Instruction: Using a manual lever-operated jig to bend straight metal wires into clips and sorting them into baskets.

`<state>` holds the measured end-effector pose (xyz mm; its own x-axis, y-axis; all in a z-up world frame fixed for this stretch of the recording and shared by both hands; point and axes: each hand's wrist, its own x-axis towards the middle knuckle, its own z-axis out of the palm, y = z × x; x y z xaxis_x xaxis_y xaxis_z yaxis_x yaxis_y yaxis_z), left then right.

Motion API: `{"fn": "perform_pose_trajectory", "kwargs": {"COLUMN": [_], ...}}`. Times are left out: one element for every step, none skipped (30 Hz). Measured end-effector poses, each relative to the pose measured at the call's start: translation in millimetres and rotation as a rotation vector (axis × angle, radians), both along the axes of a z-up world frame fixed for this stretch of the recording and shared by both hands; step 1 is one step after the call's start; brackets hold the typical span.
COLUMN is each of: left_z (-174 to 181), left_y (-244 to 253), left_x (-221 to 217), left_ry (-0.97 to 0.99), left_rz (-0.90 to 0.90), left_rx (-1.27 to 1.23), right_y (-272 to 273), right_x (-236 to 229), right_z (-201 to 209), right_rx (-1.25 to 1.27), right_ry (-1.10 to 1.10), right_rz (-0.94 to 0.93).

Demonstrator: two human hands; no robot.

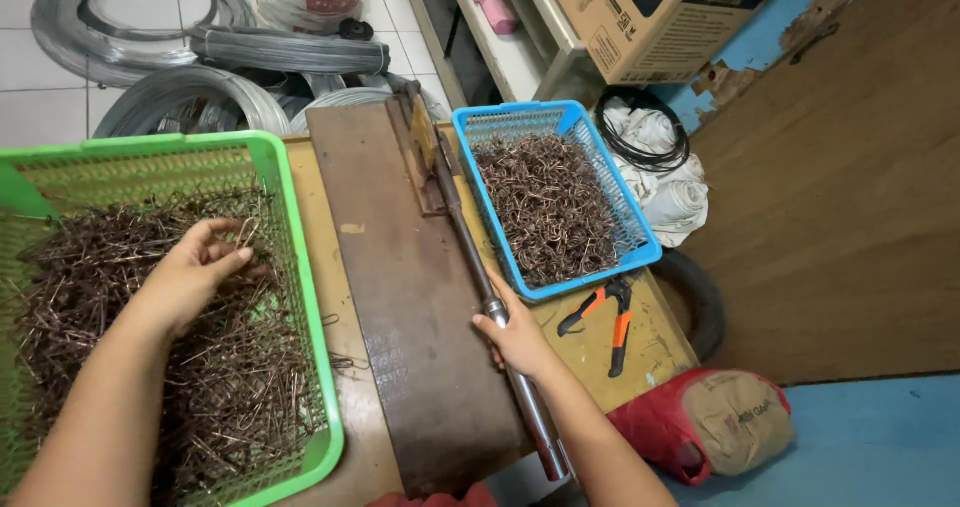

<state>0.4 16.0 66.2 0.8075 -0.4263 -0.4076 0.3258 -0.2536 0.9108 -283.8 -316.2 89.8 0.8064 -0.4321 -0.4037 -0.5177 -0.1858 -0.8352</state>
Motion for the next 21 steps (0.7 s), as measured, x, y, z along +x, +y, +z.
{"fn": "perform_pose_trajectory", "kwargs": {"left_z": [-0.9, -1.3, -1.8, -3.7, -5.6, -6.8, -13.2, -18.8, -24.3, -21.4, -18.6, -15.6, -7.4, 1.5, 10.5, 14.0, 17.5, 21.3, 12.2, 3.0, -6.0], "left_y": [0.5, 0.9, 1.4, 0.6, 0.0, -0.6, 0.7, 1.4, 1.9, 1.1, 0.1, -1.8, -1.2, -1.5, -2.0, -3.2, -4.7, -7.6, -10.6, -13.1, -15.7], "left_x": [1.0, 2.1, 3.1, 3.5, 4.0, 5.6, 6.8, 9.3, 11.6, 11.0, 10.3, 9.8, 5.4, 2.3, -0.9, -3.0, -5.3, -7.1, -3.9, -1.3, 1.2], "left_ry": [0.003, 0.022, 0.042, 0.046, 0.064, 0.079, 0.081, 0.068, 0.056, 0.056, 0.108, 0.160, 0.161, 0.203, 0.246, 0.245, 0.251, 0.256, 0.256, 0.232, 0.208], "left_rz": [0.002, -0.022, -0.046, -0.042, -0.008, 0.027, 0.033, 0.069, 0.106, 0.109, 0.113, 0.115, 0.116, 0.096, 0.076, 0.074, 0.066, 0.056, 0.051, 0.056, 0.062], "left_rx": [0.001, -0.032, -0.066, -0.065, -0.059, -0.053, -0.053, -0.043, -0.034, -0.034, -0.094, -0.153, -0.154, -0.222, -0.291, -0.291, -0.285, -0.279, -0.280, -0.262, -0.244], "right_y": [0.0, -0.2, -0.2, -0.1, 0.1, 0.1, 0.1, -0.3, -0.7, 0.7, 2.0, 2.8, 3.6, 4.1, 4.3, 6.3, 7.9, 8.9, 7.3, 6.1, 4.8], "right_x": [-0.3, -0.5, -0.6, -1.1, -1.5, -0.4, -0.9, -0.9, -0.9, -0.5, -0.3, -0.4, -0.6, -0.1, 0.3, 0.7, 1.0, 1.2, 0.7, -0.3, -1.2], "right_z": [0.3, 0.7, 1.0, 1.5, 1.9, 2.5, 1.5, 0.8, 0.1, 2.5, 4.9, 7.3, 7.6, 8.3, 9.0, 11.2, 13.4, 15.8, 13.7, 11.2, 8.9], "right_rx": [0.001, 0.003, 0.006, 0.007, -0.001, -0.009, -0.009, -0.001, 0.007, 0.007, 0.006, 0.006, 0.006, -0.012, -0.029, -0.030, -0.054, -0.079, -0.080, -0.160, -0.240], "right_ry": [0.003, 0.009, 0.016, 0.021, 0.018, 0.014, 0.016, 0.005, -0.006, -0.005, 0.009, 0.022, 0.023, 0.026, 0.030, 0.029, 0.041, 0.053, 0.052, 0.056, 0.059], "right_rz": [0.002, -0.001, -0.004, 0.000, -0.002, -0.004, 0.002, 0.001, 0.001, 0.004, -0.003, -0.013, -0.012, -0.009, -0.006, -0.008, -0.006, -0.006, -0.011, 0.025, 0.061]}}
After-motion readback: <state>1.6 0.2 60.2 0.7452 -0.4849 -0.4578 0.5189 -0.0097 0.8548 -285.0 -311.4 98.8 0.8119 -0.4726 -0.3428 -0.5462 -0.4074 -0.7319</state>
